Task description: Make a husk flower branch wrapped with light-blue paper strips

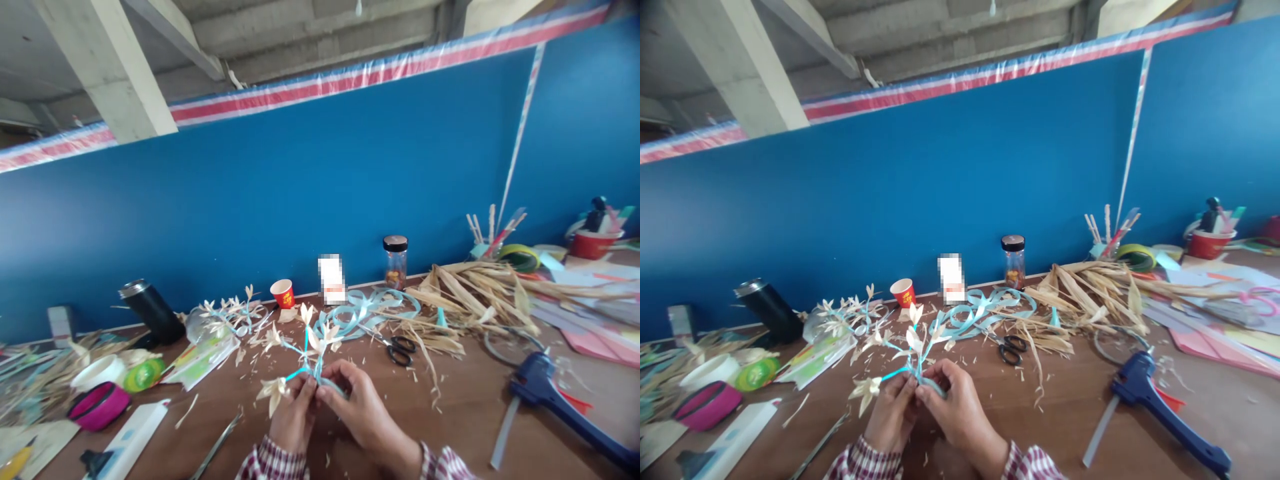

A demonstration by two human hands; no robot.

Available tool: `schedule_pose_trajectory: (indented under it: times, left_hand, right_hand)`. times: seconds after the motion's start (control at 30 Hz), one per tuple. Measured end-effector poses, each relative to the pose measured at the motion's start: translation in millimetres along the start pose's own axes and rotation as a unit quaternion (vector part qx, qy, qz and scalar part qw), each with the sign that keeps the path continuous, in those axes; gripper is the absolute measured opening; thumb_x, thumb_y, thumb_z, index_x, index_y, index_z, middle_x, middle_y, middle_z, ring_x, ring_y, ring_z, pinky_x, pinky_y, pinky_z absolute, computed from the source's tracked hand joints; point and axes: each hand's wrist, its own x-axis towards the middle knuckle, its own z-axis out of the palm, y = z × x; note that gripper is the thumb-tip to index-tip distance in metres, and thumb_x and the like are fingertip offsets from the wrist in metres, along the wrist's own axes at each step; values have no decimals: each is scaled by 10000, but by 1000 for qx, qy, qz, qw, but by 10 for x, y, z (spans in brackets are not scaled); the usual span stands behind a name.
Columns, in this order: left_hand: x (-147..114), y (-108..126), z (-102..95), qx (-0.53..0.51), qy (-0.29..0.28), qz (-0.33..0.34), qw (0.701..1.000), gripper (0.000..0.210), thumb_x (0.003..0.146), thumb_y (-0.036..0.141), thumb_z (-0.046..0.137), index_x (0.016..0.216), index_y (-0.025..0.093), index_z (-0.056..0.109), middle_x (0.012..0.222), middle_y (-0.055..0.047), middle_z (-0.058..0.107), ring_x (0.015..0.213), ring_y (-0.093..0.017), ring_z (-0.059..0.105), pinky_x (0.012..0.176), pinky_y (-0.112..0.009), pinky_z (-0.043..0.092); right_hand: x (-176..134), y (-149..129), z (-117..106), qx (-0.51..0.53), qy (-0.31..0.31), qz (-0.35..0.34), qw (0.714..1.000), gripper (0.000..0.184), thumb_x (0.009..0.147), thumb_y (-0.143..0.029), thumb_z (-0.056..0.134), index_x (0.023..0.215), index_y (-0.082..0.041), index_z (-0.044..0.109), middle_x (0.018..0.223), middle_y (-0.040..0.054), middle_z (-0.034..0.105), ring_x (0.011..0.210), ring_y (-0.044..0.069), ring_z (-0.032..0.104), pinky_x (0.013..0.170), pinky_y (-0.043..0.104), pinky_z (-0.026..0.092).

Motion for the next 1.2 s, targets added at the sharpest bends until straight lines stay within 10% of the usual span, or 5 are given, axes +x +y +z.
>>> schedule_pose_trajectory:
  times: [0.27, 1.2]
  left_hand:
    - [-19, 45, -11, -104, -28, -83, 991, 295, 492, 295, 854, 664, 146, 666, 570, 21, 582, 433, -32, 469, 418, -116, 420]
    - [-84, 92, 91, -11, -12, -10, 1000, 309, 511, 351, 825, 664, 125, 680, 544, 18, 587, 478, -63, 498, 466, -171, 400]
  right_hand:
    - [-32, -91, 5, 94, -17, -2, 995, 278, 832, -431, 557, 816, -154, 571, 735, 26, 643, 661, 143, 610, 629, 247, 479]
    - [9, -3, -29, 33, 23, -42, 998, 120, 820, -277, 546, 771, -168, 534, 737, 11, 592, 708, 141, 554, 691, 251, 468]
